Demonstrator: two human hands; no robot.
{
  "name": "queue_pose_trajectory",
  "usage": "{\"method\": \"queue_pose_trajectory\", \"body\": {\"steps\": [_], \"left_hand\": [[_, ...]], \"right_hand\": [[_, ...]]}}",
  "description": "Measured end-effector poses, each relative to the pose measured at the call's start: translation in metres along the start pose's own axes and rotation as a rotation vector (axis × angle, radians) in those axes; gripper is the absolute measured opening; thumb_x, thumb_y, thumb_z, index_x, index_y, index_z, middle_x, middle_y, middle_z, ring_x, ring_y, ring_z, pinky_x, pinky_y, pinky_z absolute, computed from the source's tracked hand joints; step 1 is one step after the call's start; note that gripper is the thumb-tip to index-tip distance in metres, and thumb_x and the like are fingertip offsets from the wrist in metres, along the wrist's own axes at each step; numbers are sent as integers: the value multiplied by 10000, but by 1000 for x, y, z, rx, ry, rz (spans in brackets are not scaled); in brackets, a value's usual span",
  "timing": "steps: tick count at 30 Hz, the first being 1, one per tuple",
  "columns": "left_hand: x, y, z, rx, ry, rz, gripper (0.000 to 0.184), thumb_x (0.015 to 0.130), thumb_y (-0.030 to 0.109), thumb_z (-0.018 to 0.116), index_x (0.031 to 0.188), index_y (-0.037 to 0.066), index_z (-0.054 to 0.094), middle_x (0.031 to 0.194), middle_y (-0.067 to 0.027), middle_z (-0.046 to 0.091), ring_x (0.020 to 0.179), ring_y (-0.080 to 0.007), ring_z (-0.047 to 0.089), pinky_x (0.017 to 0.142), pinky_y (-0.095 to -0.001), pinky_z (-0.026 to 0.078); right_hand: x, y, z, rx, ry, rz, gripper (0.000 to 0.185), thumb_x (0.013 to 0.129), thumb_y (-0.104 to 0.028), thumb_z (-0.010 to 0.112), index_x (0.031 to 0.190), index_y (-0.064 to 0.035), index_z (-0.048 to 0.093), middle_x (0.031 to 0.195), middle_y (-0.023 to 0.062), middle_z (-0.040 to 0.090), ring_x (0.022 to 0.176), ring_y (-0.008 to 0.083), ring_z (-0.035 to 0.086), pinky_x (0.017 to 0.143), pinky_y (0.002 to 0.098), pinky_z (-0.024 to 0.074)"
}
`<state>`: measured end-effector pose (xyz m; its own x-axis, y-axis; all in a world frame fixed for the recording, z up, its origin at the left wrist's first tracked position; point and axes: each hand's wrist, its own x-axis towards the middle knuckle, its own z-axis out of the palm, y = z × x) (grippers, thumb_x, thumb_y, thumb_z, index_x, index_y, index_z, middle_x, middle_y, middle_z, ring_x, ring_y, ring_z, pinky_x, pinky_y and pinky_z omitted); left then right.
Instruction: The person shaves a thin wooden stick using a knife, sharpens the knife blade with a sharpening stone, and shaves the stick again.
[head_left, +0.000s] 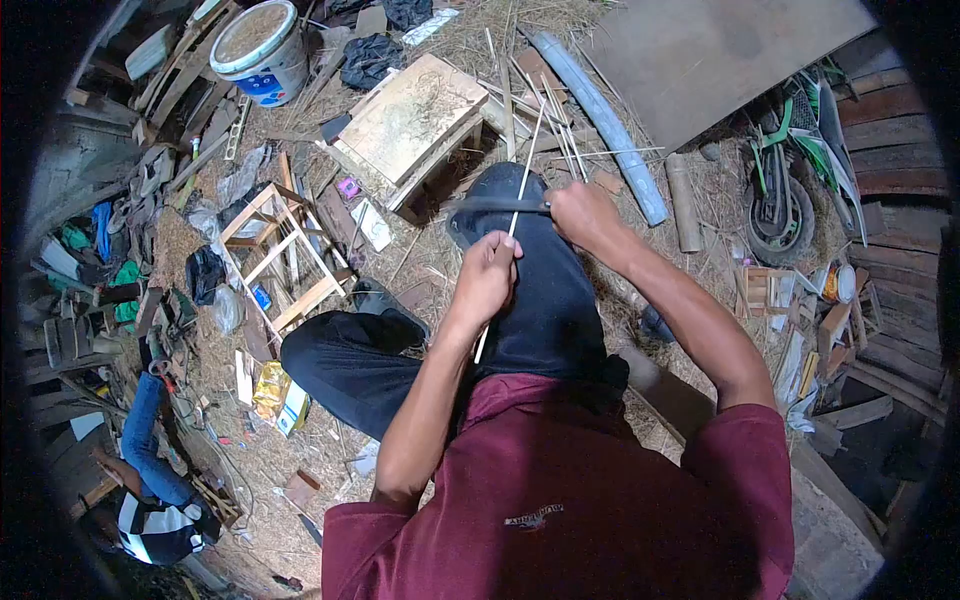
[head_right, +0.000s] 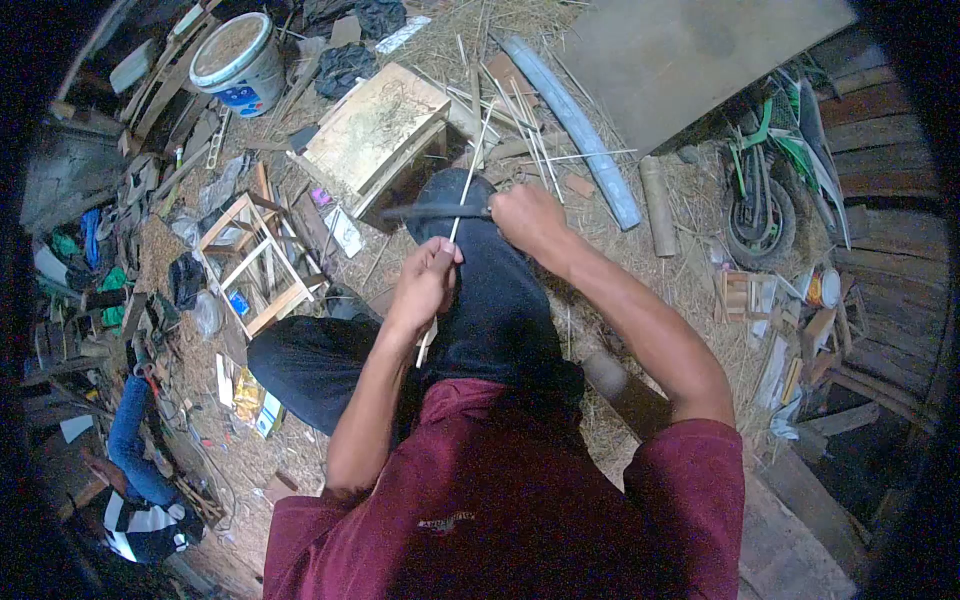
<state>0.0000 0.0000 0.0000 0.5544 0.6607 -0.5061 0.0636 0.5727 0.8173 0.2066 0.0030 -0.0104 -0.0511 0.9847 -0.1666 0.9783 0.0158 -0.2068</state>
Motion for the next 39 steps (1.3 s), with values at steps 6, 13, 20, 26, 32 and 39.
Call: {"method": "queue_pose_trajectory", "body": {"steps": [6, 13, 20, 26, 32, 39], "left_hand": [[-65, -26, -12, 63, 37, -11, 255, 1017, 306, 466, 885, 94, 519, 523, 61, 350, 400, -54, 274, 378, -240, 208], [-137, -23, -35, -116, -29, -262, 267, 1028, 280, 456, 865, 73, 505, 499, 39, 357, 376, -56, 274, 357, -237, 244], [-125, -17, -38, -205, -29, -251, 248, 1021, 288, 462, 873, 92, 490, 528, 65, 332, 401, -40, 270, 364, -218, 213], [-34, -6, -9, -255, -134, -149, 253, 1032, 293, 422, 885, 95, 481, 555, 62, 311, 404, -45, 242, 365, -225, 189], [-60, -17, -8, -280, -88, -206, 268, 1033, 307, 421, 870, 102, 475, 542, 66, 286, 396, -43, 234, 359, -230, 174], [-122, -22, -22, -244, -55, -241, 259, 1010, 303, 490, 847, 102, 494, 514, 61, 312, 385, -42, 257, 355, -216, 203]], "right_hand": [[0, 3, 8, 15, 38, 98, 126, 762, -67, 596, 770, 6, 698, 736, 247, 663, 707, 387, 683, 651, 472, 558], [8, 21, 10, 20, 72, 208, 145, 767, -50, 567, 746, 23, 690, 757, 263, 666, 707, 399, 684, 644, 475, 560], [-8, 14, 3, 82, 62, 221, 142, 771, -41, 562, 823, 21, 679, 753, 267, 660, 713, 406, 682, 646, 492, 556], [-13, 14, 13, 26, 58, 29, 113, 771, -45, 577, 789, -5, 682, 755, 233, 671, 734, 386, 687, 661, 482, 558], [-9, 13, 0, 20, 38, 190, 113, 750, -45, 599, 751, 32, 682, 744, 249, 664, 714, 395, 684, 653, 477, 555], [-8, 28, 11, 20, 86, 164, 126, 740, -48, 604, 763, 45, 685, 770, 267, 665, 740, 401, 683, 679, 472, 552]]}}
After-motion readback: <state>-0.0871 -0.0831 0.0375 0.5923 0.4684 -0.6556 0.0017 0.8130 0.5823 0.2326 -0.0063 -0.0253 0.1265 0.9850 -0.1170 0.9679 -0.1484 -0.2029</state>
